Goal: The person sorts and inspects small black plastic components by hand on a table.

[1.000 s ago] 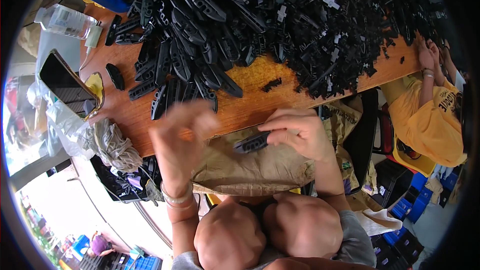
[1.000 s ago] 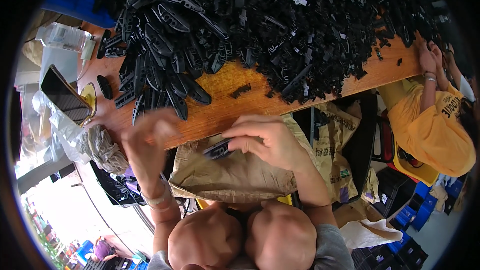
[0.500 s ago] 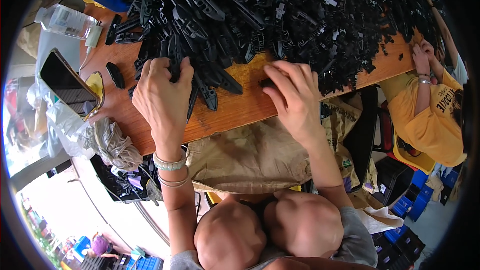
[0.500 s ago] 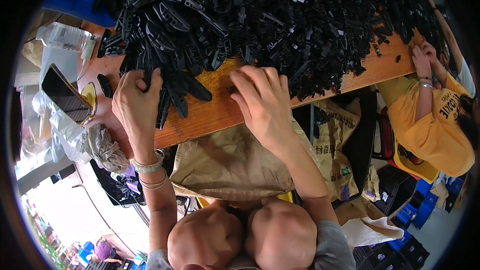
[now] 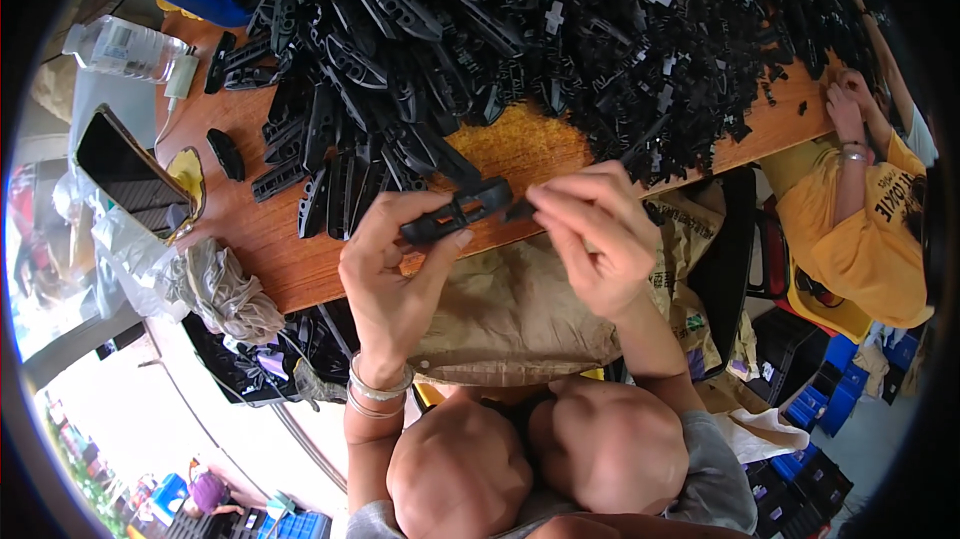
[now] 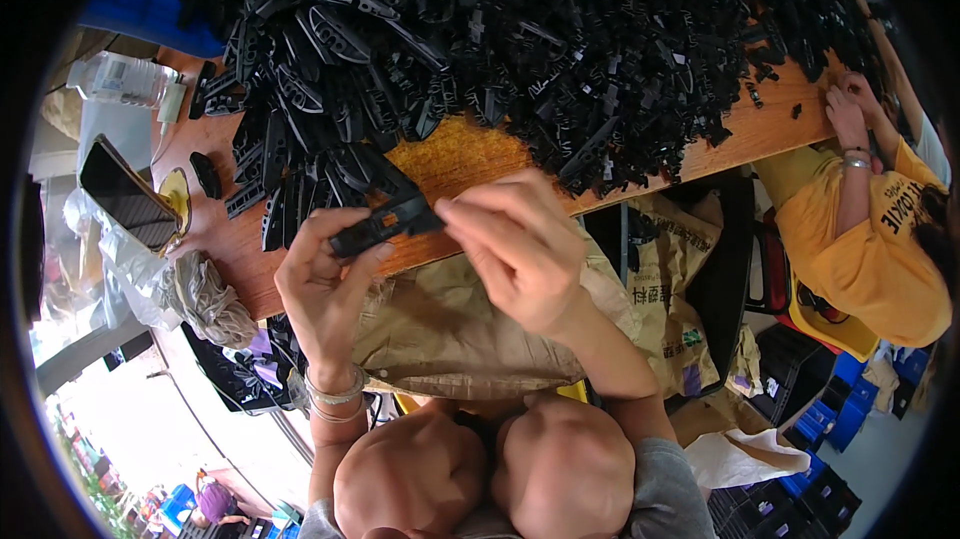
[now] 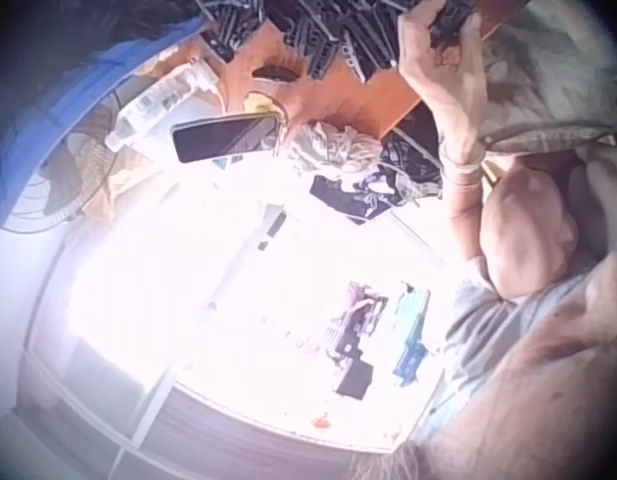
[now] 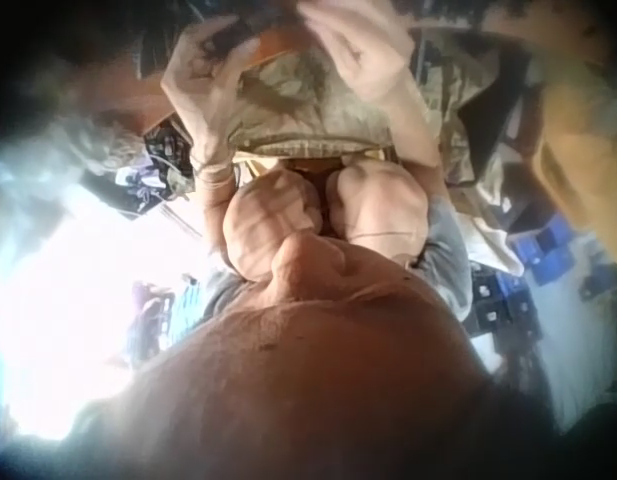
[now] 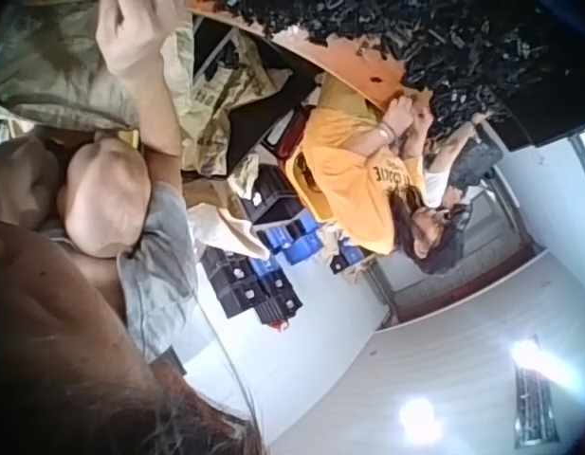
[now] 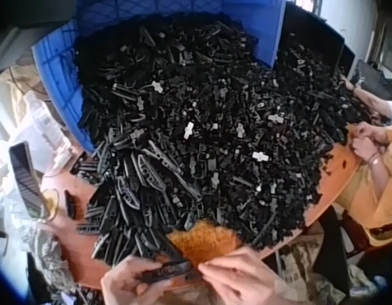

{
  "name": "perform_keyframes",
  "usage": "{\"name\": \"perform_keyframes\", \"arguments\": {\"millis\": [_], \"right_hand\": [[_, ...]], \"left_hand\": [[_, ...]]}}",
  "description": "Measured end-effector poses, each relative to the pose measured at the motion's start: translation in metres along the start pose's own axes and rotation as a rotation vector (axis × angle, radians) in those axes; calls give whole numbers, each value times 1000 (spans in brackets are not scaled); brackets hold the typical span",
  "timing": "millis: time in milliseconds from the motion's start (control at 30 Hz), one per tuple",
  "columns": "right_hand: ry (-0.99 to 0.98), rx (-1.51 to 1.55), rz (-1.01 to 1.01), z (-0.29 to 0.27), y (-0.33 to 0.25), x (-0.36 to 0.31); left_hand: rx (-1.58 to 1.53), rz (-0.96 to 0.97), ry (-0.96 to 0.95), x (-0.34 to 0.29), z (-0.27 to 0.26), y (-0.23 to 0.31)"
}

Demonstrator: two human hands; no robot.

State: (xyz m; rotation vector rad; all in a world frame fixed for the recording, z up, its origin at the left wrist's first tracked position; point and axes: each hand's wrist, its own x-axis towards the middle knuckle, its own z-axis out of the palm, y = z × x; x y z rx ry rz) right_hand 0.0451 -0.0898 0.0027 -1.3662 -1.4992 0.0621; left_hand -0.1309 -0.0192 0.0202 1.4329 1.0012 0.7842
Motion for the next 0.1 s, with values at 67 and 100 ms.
{"name": "perform_keyframes", "arguments": {"millis": [67, 100], "right_hand": [[-45, 37, 38, 0, -11, 6], [-90, 75, 77, 1, -16, 9]], "left_hand": [[0, -52, -48, -2, 0, 2], [-1, -106, -96, -2, -1, 3]]}}
